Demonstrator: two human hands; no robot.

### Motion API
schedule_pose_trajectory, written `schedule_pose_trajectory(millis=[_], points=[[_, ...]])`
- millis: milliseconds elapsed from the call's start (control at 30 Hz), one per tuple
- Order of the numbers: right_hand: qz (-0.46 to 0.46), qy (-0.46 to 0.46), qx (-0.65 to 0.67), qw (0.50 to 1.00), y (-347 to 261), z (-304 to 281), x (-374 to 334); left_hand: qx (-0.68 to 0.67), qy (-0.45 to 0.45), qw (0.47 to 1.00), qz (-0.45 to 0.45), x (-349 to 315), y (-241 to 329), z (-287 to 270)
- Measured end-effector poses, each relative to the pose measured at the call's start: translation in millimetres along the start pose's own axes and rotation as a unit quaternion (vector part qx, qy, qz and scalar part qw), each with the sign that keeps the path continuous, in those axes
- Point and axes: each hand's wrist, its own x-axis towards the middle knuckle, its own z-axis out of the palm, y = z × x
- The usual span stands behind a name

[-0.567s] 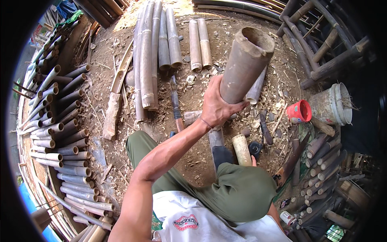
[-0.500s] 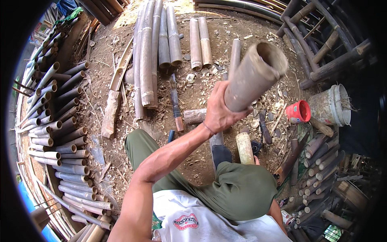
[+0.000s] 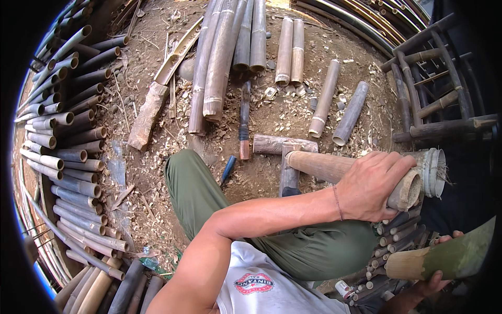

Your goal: The person carves a hole into a bamboo section using a chisel and then fits another bamboo pole into the carved opening.

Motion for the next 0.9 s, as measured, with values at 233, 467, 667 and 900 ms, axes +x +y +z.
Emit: schedule_pose_trajectory(millis=[233,467,667,900], points=[[0.009,-0.098,-0.408,0.908,-12.8,58.2,-2.5,-0.025,0.014,1.000,0.007,-6.6,-16.0,3.2],[0.045,0.051,-0.145,0.987,-8.2,71.6,-25.0,-0.042,0.025,0.999,0.013,-4.4,-18.8,4.1],[0.181,-0.001,-0.124,0.976,-12.9,85.7,-39.7,-0.052,0.047,0.997,0.014,-12.2,-23.0,7.1],[0.160,0.011,-0.113,0.981,4.5,98.6,-59.7,-0.062,0.076,0.994,0.040,-12.9,-31.0,7.9]])
